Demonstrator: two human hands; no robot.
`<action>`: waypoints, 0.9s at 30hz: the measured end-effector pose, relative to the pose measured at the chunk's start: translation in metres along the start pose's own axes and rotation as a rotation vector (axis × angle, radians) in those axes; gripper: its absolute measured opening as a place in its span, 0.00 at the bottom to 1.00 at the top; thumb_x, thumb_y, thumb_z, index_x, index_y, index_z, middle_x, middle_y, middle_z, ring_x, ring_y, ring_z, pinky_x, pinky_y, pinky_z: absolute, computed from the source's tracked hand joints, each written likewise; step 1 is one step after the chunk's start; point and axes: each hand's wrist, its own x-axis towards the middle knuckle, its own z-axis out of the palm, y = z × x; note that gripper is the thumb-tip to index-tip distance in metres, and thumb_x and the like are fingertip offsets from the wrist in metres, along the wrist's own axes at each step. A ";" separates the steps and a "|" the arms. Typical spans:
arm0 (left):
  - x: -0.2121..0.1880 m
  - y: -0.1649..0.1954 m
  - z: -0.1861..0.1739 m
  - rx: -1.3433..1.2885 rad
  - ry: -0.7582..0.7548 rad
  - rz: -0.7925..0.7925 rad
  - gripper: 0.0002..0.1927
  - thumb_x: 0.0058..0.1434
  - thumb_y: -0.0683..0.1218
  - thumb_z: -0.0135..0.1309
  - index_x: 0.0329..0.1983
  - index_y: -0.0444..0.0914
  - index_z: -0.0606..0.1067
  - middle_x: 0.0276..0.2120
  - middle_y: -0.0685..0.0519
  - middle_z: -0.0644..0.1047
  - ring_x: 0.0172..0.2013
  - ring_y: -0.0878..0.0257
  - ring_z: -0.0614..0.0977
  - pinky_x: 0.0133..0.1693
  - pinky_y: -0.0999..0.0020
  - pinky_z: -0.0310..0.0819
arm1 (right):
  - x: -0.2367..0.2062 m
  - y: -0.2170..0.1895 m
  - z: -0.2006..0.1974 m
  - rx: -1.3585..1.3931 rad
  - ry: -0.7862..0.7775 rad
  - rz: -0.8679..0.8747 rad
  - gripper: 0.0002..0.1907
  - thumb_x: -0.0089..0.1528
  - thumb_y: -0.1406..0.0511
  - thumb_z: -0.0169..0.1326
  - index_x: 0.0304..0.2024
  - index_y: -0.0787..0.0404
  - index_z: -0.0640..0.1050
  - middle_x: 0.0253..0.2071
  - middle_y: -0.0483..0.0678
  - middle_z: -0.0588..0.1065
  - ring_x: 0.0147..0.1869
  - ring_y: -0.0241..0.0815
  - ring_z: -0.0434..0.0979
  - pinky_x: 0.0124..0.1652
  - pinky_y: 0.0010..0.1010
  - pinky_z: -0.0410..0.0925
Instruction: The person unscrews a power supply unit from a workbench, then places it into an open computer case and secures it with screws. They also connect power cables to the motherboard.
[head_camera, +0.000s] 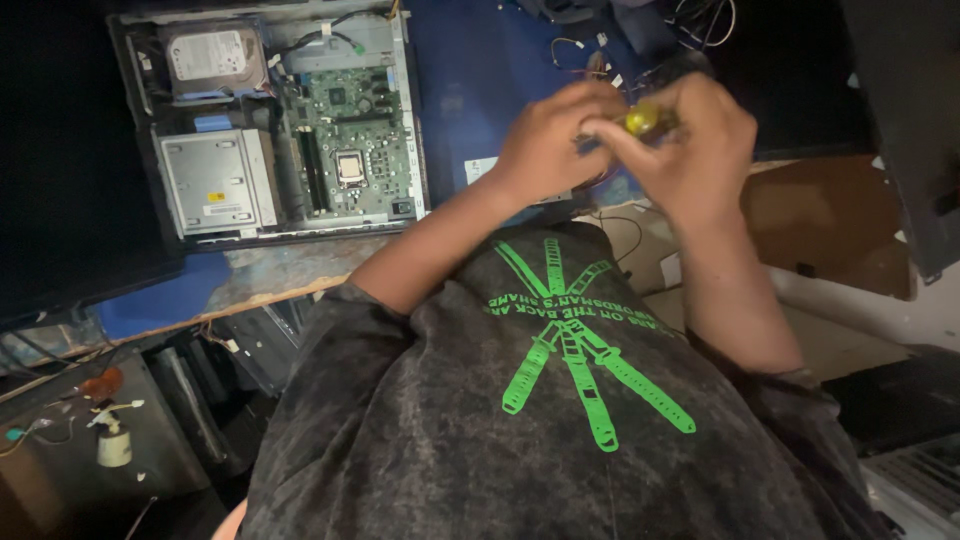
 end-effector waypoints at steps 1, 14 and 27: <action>0.001 0.001 0.000 -0.031 -0.020 0.001 0.19 0.57 0.44 0.62 0.53 0.42 0.77 0.50 0.47 0.82 0.50 0.51 0.85 0.52 0.62 0.81 | 0.000 -0.002 0.001 -0.014 0.005 0.021 0.26 0.56 0.56 0.80 0.34 0.64 0.75 0.33 0.50 0.76 0.34 0.45 0.78 0.35 0.32 0.70; 0.013 -0.009 -0.014 -0.165 -0.318 -0.016 0.21 0.73 0.43 0.54 0.65 0.33 0.65 0.49 0.41 0.79 0.50 0.42 0.81 0.49 0.51 0.75 | 0.008 -0.029 -0.029 -0.028 -0.158 -0.265 0.16 0.64 0.75 0.59 0.55 0.65 0.76 0.49 0.58 0.76 0.56 0.57 0.79 0.55 0.41 0.73; 0.009 0.006 0.003 -0.030 -0.154 -0.090 0.12 0.62 0.46 0.65 0.42 0.37 0.75 0.35 0.49 0.80 0.38 0.48 0.84 0.38 0.56 0.77 | -0.008 -0.010 -0.007 -0.460 0.059 -0.036 0.24 0.64 0.55 0.74 0.29 0.60 0.73 0.26 0.48 0.72 0.28 0.49 0.75 0.29 0.36 0.66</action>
